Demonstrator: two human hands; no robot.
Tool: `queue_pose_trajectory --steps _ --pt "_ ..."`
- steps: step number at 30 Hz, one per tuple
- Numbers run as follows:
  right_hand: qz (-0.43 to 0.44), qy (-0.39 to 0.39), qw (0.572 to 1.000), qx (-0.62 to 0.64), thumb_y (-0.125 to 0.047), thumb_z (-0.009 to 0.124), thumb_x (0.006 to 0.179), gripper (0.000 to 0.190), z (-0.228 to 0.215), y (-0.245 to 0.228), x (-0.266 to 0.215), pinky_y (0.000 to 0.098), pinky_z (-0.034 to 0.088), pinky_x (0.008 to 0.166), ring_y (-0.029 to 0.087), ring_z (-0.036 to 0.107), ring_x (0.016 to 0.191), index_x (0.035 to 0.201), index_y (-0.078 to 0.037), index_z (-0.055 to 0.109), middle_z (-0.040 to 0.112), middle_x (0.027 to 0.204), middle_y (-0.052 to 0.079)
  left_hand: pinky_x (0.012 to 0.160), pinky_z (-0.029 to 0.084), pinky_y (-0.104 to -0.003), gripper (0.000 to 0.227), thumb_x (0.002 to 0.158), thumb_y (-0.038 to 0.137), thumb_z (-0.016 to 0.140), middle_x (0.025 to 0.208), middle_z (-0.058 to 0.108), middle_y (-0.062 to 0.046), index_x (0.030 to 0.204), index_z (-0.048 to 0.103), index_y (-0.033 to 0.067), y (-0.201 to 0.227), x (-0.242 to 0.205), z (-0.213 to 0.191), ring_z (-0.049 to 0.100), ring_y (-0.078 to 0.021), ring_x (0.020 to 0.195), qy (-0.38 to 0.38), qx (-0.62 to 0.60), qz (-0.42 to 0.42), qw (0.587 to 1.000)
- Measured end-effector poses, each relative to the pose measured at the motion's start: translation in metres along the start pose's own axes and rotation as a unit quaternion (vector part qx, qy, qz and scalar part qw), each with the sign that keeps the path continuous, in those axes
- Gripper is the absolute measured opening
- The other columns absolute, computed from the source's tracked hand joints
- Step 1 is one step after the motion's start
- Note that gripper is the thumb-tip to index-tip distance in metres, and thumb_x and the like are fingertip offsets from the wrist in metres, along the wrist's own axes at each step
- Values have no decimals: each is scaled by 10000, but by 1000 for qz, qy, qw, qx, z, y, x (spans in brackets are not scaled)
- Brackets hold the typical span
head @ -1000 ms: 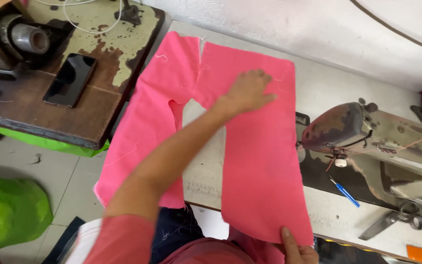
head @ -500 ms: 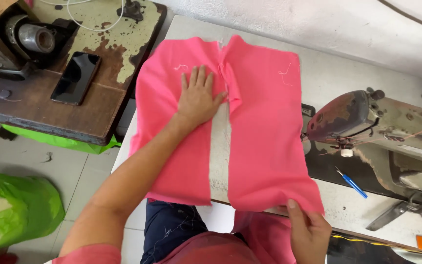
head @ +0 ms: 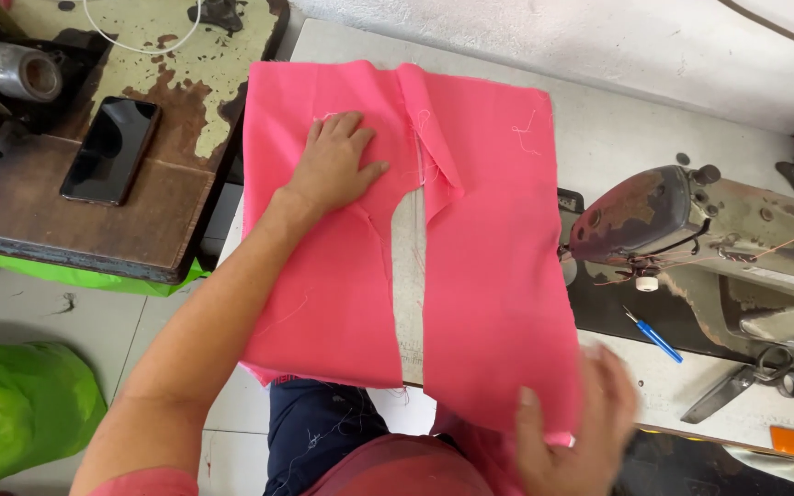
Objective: Picking up, unfolding, and organizing pink fabric pieces on a sewing machine table in preparation for sewing.
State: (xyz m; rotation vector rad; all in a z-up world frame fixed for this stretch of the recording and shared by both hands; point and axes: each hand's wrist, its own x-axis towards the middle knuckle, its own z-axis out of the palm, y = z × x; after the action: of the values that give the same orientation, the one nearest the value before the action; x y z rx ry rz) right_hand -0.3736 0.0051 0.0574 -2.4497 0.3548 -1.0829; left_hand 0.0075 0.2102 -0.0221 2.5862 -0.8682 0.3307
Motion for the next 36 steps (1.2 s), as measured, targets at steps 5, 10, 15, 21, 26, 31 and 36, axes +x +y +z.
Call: queue_pose_trajectory --steps 5,10,15,21,26,31,36 --pt "-151 -285 943 81 -378 621 972 625 68 -10 33 603 279 1216 397 368 1469 1486 -57 465 399 1586 174 1183 261 -605 498 1023 424 564 1482 522 -192 1313 637 26 16 -10 -8 428 -378 1407 55 27 23 998" --pt "-178 -337 924 -35 -439 594 996 619 126 -15 80 773 204 1103 541 367 1407 1423 7 561 454 1491 292 1203 263 -612 542 1011 499 592 1499 520 -134 1392 626 116 12 -8 -3 409 -329 1461 32 22 -17 999" --pt "-230 -307 921 61 -312 661 978 563 176 -27 122 755 305 1075 540 449 1360 1413 32 565 516 1439 293 1198 262 -621 546 1007 498 603 1502 513 -139 1391 620 110 11 -8 4 405 -332 1463 34 23 -8 999" --pt "-110 -339 927 -114 -564 374 1068 682 220 19 170 754 158 1150 457 271 1519 1560 -98 444 342 1637 223 1199 266 -624 540 1004 481 601 1491 520 -154 1387 622 101 16 -7 -4 418 -349 1457 36 16 -14 999" --pt "-27 -322 939 -120 -600 478 1017 731 217 50 178 760 103 1162 453 208 1545 1580 -136 432 278 1671 208 1204 258 -619 534 1006 473 596 1500 519 -152 1395 617 108 23 -2 -5 415 -343 1466 23 24 -16 999" --pt "-48 -235 971 -8 -401 654 986 686 217 51 175 763 77 1144 494 220 1505 1547 -58 460 344 1578 254 1191 243 -652 528 1003 477 608 1493 534 -147 1381 634 109 30 11 6 426 -348 1456 16 16 -13 1000" --pt "-52 -142 981 118 -180 680 994 484 226 58 173 569 340 1076 369 507 1320 1457 -102 566 537 1384 137 968 459 -490 453 946 555 666 1049 676 -86 1078 740 128 46 49 28 642 -280 1077 102 84 5 991"
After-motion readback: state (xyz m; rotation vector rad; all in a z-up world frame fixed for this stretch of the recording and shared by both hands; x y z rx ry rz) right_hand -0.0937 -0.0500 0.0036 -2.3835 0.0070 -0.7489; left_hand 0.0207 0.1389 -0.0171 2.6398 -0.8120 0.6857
